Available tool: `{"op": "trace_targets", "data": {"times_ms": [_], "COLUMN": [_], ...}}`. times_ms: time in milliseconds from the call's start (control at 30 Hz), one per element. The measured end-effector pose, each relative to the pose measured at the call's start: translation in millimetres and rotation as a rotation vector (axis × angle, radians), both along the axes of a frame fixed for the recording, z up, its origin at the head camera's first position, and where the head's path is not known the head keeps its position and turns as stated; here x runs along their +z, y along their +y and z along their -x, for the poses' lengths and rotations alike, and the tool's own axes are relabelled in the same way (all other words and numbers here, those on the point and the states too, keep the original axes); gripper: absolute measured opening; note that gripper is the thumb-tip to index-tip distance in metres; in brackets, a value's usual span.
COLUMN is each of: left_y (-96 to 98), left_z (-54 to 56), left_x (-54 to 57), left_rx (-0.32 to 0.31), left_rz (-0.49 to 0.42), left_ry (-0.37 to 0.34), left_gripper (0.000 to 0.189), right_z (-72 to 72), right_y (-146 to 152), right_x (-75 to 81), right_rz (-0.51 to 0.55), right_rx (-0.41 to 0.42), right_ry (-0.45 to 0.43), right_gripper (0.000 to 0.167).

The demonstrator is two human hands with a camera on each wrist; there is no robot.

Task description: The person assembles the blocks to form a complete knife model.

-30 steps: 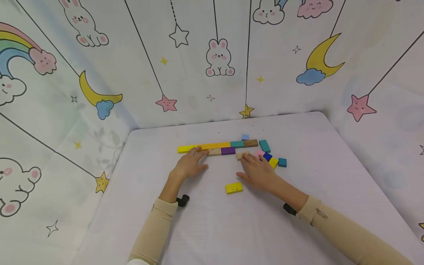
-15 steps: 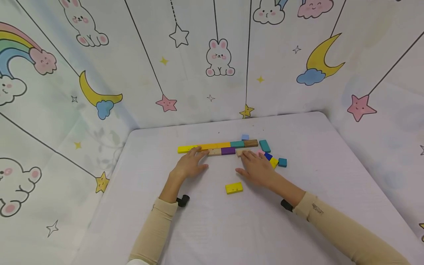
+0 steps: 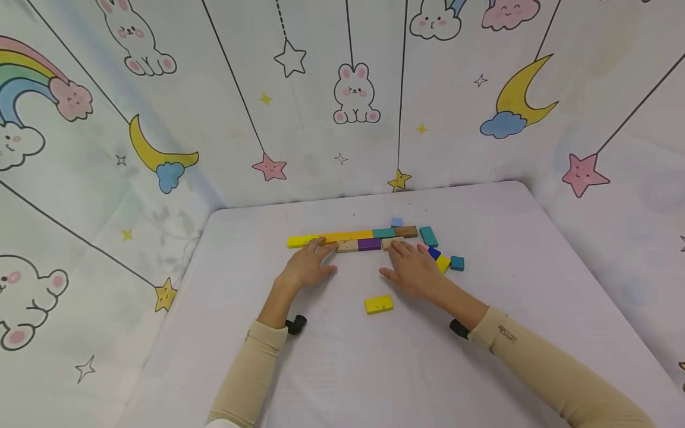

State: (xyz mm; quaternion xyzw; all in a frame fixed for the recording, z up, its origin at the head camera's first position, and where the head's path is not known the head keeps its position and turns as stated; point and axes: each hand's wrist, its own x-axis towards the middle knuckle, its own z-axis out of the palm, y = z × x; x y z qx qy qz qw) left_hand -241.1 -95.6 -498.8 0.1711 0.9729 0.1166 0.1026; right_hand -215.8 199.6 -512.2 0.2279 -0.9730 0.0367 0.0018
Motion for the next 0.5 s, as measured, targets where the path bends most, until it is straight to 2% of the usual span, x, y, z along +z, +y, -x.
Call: {"op": "trace_targets", "data": {"times_ms": [300,500], "left_y": [-2.0,-1.0], "left_z": [5.0,2.2], "left_x": [-7.6,-3.8], "left_rx": [0.0,-0.002], "left_rz": [0.012,0.0], "left_ry": [-0.023,-0.007], "left_gripper": [0.063,0.062], "right_z": [2.5,2.0], "right_y": [-3.3,-6.0], "right_x": [-0.6,0.2], "right_rz": [-0.001,0.01], "right_rx": [-0.014,-0.018], "right_ry": [-0.007,0.003], "right_gripper": [0.072,0.072]}}
